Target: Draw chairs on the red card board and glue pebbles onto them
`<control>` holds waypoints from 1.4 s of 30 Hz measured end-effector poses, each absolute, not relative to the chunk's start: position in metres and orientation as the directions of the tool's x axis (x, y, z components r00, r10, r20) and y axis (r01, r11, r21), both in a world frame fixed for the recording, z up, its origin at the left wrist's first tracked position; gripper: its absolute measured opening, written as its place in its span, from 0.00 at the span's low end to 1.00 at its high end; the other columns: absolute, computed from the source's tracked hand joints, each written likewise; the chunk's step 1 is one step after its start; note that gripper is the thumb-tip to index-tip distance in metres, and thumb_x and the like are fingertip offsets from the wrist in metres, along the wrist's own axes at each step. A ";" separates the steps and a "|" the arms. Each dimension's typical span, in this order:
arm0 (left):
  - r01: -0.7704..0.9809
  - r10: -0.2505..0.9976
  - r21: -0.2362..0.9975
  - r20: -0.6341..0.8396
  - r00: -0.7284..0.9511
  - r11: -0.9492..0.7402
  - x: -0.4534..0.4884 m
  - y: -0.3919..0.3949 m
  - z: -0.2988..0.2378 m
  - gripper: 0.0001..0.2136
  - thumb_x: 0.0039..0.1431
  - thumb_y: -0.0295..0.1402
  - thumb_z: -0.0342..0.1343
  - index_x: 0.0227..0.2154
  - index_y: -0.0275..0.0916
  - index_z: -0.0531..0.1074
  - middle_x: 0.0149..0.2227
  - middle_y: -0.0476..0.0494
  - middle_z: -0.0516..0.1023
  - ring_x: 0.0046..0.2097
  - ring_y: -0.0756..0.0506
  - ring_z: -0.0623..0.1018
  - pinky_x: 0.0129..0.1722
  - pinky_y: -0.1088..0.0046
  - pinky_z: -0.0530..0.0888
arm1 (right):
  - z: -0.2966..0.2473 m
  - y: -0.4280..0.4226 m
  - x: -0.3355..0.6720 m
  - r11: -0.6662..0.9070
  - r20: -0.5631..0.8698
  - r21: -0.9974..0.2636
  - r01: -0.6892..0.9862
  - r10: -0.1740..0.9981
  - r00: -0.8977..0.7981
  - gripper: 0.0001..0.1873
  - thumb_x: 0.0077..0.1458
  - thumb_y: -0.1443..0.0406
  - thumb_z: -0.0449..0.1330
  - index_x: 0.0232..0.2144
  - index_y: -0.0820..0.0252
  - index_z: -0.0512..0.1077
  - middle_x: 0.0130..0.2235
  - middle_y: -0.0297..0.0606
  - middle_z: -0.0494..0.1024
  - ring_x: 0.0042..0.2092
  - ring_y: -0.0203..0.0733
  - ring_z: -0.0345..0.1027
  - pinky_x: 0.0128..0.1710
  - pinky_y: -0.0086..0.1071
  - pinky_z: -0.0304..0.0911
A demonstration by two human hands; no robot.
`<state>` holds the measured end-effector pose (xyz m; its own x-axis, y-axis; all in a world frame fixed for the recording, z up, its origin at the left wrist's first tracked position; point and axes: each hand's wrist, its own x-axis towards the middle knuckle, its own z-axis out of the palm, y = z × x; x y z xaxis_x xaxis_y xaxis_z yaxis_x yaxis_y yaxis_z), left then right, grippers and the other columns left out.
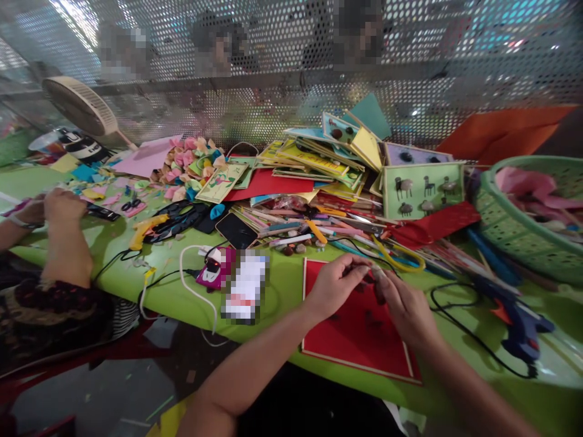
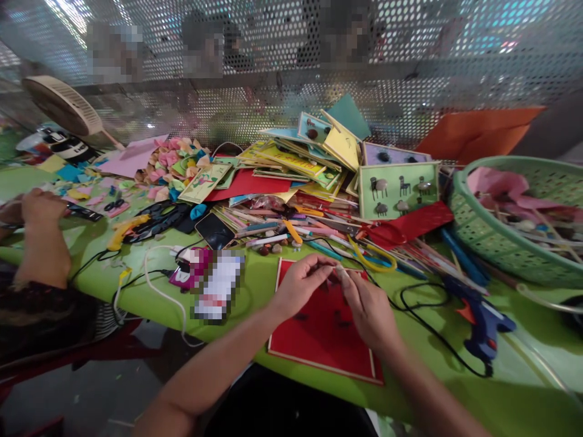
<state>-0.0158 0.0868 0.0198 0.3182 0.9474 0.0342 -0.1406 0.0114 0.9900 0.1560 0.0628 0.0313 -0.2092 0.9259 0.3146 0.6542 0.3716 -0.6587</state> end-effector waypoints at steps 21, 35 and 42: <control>0.569 0.857 0.641 0.412 0.310 -0.515 -0.019 0.084 0.018 0.05 0.72 0.29 0.44 0.41 0.41 0.65 0.38 0.42 0.77 0.41 0.44 0.78 0.41 0.67 0.74 | 0.020 0.063 0.159 0.401 0.328 -0.542 0.738 0.910 -0.254 0.27 0.74 0.51 0.43 0.35 0.56 0.75 0.28 0.42 0.80 0.28 0.46 0.75 0.29 0.36 0.65; 0.555 0.808 0.596 0.503 0.306 -0.581 -0.019 0.085 0.015 0.05 0.72 0.28 0.45 0.41 0.41 0.65 0.37 0.43 0.77 0.40 0.45 0.78 0.40 0.69 0.73 | 0.027 0.062 0.156 0.353 0.310 -0.561 0.749 0.928 -0.205 0.23 0.73 0.52 0.44 0.36 0.54 0.74 0.24 0.38 0.78 0.26 0.47 0.75 0.27 0.36 0.62; 0.540 0.810 0.613 0.509 0.289 -0.578 -0.019 0.083 0.017 0.05 0.71 0.28 0.45 0.40 0.41 0.66 0.36 0.44 0.76 0.39 0.45 0.78 0.39 0.69 0.73 | 0.026 0.062 0.155 0.333 0.306 -0.592 0.734 0.935 -0.178 0.24 0.72 0.50 0.45 0.34 0.54 0.73 0.28 0.40 0.81 0.29 0.47 0.76 0.30 0.36 0.63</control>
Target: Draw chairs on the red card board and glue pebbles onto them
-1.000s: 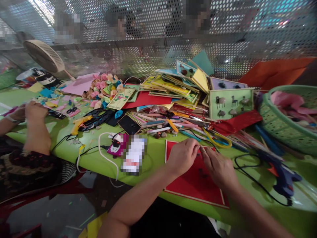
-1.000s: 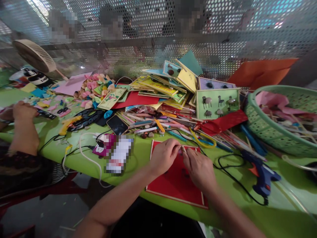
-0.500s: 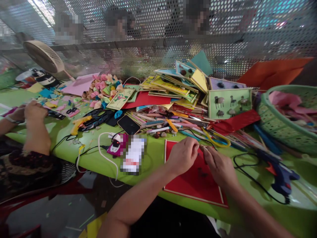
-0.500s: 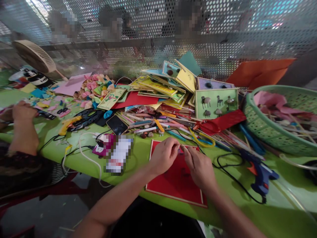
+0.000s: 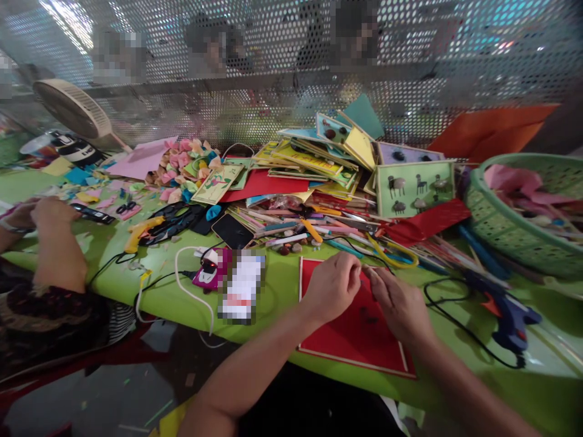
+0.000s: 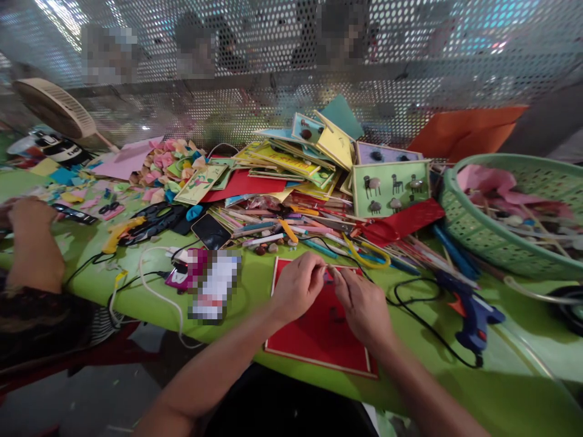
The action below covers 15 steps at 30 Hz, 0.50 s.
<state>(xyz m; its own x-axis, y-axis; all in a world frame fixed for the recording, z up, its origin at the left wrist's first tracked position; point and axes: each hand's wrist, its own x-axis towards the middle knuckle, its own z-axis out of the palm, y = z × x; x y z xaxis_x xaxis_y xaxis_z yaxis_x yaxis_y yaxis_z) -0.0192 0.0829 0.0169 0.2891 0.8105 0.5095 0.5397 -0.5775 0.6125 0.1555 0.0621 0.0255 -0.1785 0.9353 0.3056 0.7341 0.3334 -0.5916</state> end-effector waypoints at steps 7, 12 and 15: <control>0.495 0.839 0.682 0.492 0.232 -0.538 -0.023 0.084 0.022 0.05 0.71 0.30 0.46 0.40 0.42 0.67 0.37 0.44 0.78 0.40 0.45 0.79 0.41 0.69 0.74 | 0.028 0.064 0.159 0.168 0.158 -0.788 0.592 0.985 -0.071 0.28 0.70 0.44 0.49 0.23 0.53 0.65 0.20 0.32 0.69 0.23 0.40 0.65 0.30 0.34 0.60; 0.474 0.900 0.774 0.424 0.105 -0.420 -0.034 0.093 0.028 0.06 0.73 0.30 0.47 0.41 0.42 0.69 0.34 0.47 0.80 0.36 0.48 0.80 0.39 0.73 0.75 | 0.032 0.063 0.156 0.084 0.055 -0.935 0.346 0.994 -0.092 0.32 0.68 0.42 0.51 0.20 0.54 0.64 0.21 0.32 0.67 0.24 0.37 0.61 0.28 0.34 0.59; 0.475 0.924 0.809 0.381 0.022 -0.345 -0.043 0.099 0.030 0.08 0.73 0.29 0.46 0.42 0.42 0.70 0.33 0.48 0.79 0.35 0.48 0.80 0.39 0.74 0.74 | 0.034 0.063 0.155 0.032 0.005 -0.966 0.256 0.994 -0.106 0.32 0.67 0.40 0.52 0.20 0.55 0.66 0.21 0.32 0.68 0.23 0.37 0.60 0.27 0.34 0.58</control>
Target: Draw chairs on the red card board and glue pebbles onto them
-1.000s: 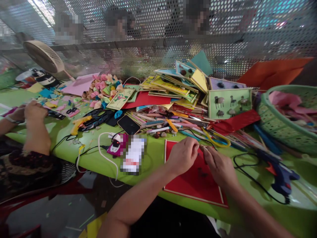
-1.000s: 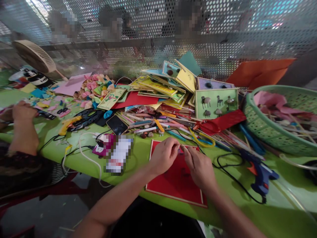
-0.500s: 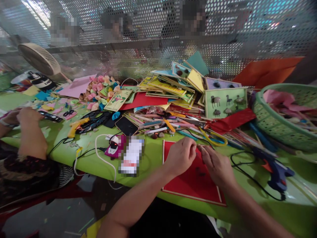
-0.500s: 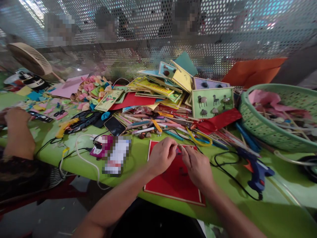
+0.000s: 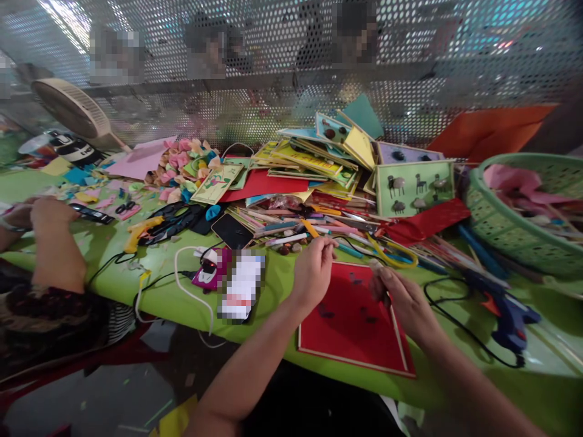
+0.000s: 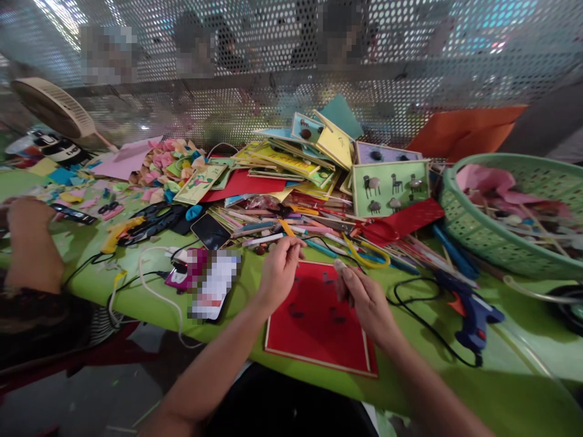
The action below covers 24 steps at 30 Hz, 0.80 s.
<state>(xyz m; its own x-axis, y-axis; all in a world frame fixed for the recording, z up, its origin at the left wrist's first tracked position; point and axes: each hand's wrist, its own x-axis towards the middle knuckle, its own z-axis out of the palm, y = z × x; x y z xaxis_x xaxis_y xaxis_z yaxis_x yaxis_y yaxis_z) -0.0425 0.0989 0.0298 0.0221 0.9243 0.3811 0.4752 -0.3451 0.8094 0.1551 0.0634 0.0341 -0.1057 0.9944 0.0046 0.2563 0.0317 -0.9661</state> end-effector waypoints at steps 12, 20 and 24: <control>0.480 0.916 0.823 0.392 -0.090 -0.305 -0.056 0.114 0.027 0.11 0.66 0.20 0.51 0.44 0.41 0.74 0.44 0.42 0.81 0.46 0.44 0.79 0.49 0.67 0.74 | 0.036 0.061 0.158 0.001 -0.028 -0.983 0.184 0.987 -0.157 0.31 0.67 0.42 0.54 0.21 0.55 0.66 0.21 0.34 0.70 0.24 0.38 0.61 0.27 0.35 0.59; 0.306 0.895 0.846 0.374 0.243 -0.437 -0.046 0.105 0.038 0.05 0.68 0.33 0.61 0.40 0.42 0.82 0.40 0.46 0.85 0.44 0.46 0.82 0.49 0.70 0.77 | 0.031 0.063 0.158 0.030 -0.014 -0.972 0.231 0.982 -0.188 0.31 0.67 0.42 0.53 0.20 0.56 0.66 0.21 0.33 0.68 0.24 0.38 0.60 0.26 0.34 0.57; 0.159 0.872 0.918 0.274 0.406 -0.363 -0.042 0.103 0.038 0.07 0.67 0.36 0.62 0.42 0.41 0.82 0.42 0.45 0.86 0.45 0.46 0.82 0.49 0.69 0.77 | 0.022 0.064 0.162 0.036 -0.026 -0.957 0.287 0.977 -0.210 0.30 0.68 0.43 0.53 0.22 0.56 0.67 0.22 0.33 0.68 0.25 0.38 0.60 0.27 0.34 0.56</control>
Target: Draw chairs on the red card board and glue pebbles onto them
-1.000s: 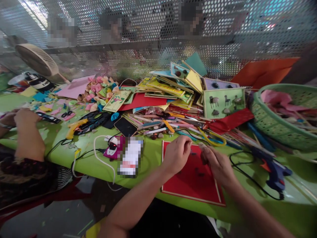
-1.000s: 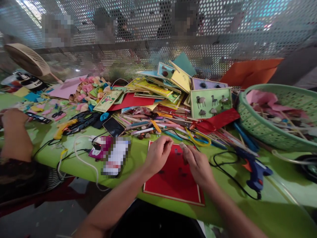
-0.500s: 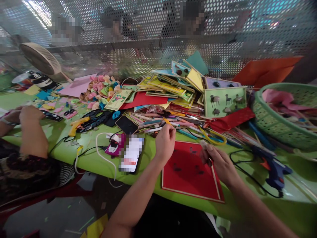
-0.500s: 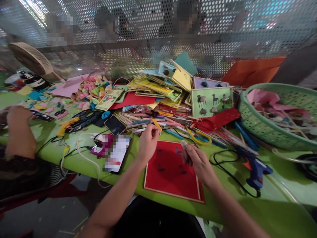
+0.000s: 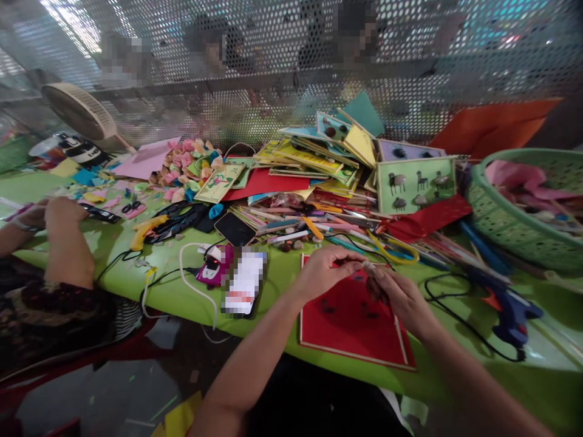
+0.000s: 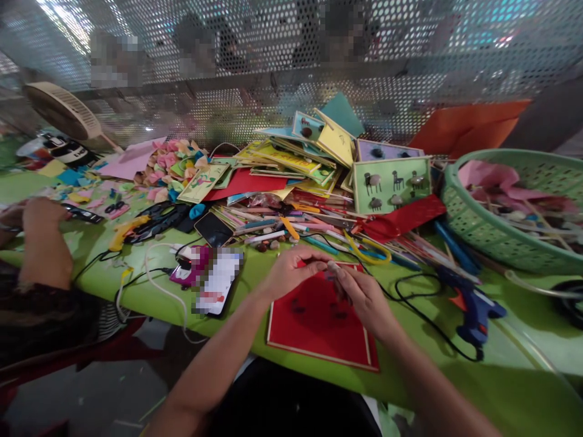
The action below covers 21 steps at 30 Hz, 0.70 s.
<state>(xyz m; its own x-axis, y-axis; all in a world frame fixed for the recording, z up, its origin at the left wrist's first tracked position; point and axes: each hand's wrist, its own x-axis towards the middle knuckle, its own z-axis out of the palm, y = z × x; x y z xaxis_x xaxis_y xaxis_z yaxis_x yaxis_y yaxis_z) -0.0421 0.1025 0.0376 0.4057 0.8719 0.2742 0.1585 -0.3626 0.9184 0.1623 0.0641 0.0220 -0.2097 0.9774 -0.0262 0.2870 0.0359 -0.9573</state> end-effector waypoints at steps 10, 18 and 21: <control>0.060 0.896 0.988 0.100 0.433 -0.139 -0.041 0.102 0.023 0.09 0.66 0.37 0.60 0.38 0.36 0.81 0.37 0.42 0.85 0.39 0.46 0.82 0.44 0.69 0.78 | 0.023 0.063 0.161 0.097 -0.008 -0.907 0.409 0.969 -0.248 0.30 0.69 0.43 0.50 0.22 0.55 0.66 0.21 0.32 0.68 0.24 0.39 0.60 0.25 0.33 0.56; -0.027 0.899 0.997 0.071 0.432 -0.066 -0.037 0.102 0.020 0.10 0.66 0.37 0.58 0.37 0.35 0.78 0.35 0.43 0.83 0.37 0.48 0.80 0.43 0.69 0.77 | 0.021 0.064 0.162 0.094 -0.003 -0.919 0.384 0.970 -0.244 0.31 0.69 0.43 0.49 0.22 0.55 0.66 0.21 0.33 0.68 0.24 0.39 0.61 0.26 0.34 0.57; -0.048 0.897 0.997 0.072 0.436 -0.057 -0.038 0.101 0.023 0.11 0.67 0.40 0.59 0.36 0.36 0.78 0.35 0.44 0.82 0.38 0.48 0.80 0.45 0.68 0.76 | 0.021 0.064 0.163 0.094 0.008 -0.917 0.388 0.976 -0.218 0.30 0.68 0.43 0.50 0.22 0.54 0.67 0.22 0.34 0.69 0.24 0.40 0.61 0.26 0.35 0.57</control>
